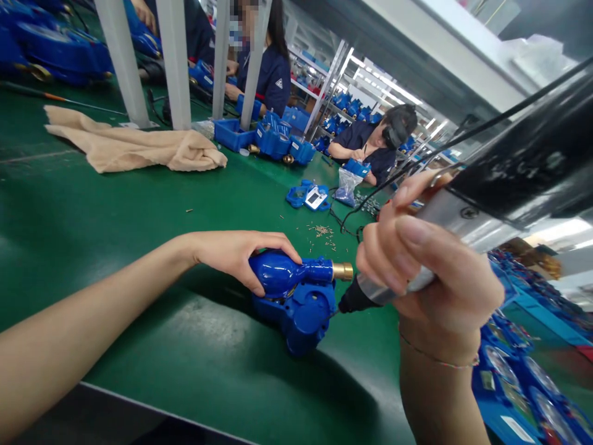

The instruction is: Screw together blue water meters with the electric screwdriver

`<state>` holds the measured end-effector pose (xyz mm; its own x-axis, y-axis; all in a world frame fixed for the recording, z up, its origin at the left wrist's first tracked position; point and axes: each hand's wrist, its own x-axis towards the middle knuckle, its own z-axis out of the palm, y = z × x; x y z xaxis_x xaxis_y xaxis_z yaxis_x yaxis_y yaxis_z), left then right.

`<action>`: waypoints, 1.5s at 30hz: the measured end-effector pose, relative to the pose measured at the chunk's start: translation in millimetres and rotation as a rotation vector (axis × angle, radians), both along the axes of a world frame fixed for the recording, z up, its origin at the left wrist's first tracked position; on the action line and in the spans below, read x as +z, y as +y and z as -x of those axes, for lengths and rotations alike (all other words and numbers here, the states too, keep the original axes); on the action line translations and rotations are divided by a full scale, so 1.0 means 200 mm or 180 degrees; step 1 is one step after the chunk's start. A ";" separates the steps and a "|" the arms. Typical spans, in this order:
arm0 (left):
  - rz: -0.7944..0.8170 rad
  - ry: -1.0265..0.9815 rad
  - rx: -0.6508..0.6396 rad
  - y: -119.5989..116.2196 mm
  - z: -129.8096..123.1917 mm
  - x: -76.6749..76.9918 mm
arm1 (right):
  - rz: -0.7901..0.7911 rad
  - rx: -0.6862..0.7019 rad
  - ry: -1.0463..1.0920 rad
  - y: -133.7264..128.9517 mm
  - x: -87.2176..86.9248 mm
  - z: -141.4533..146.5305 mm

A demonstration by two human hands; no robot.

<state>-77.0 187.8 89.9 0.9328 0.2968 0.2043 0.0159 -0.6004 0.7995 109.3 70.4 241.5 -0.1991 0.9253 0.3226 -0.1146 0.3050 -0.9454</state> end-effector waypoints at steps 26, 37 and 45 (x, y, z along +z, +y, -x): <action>0.0100 0.0032 0.0062 0.00 0.00 0.00 | 0.0442 -0.0204 -0.0616 0.04 -0.26 -0.04; 0.0068 0.0080 0.0101 0.00 0.00 -0.02 | 0.0570 0.0038 -0.0536 0.03 -0.26 -0.04; -0.0019 0.0084 0.0051 0.00 0.00 -0.01 | 0.0270 -0.0318 -0.0663 0.00 -0.25 -0.04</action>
<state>-76.3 188.8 87.0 0.9330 0.3106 0.1816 0.0466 -0.6046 0.7951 117.1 70.3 191.5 -0.1594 0.9658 0.2046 0.1123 0.2236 -0.9682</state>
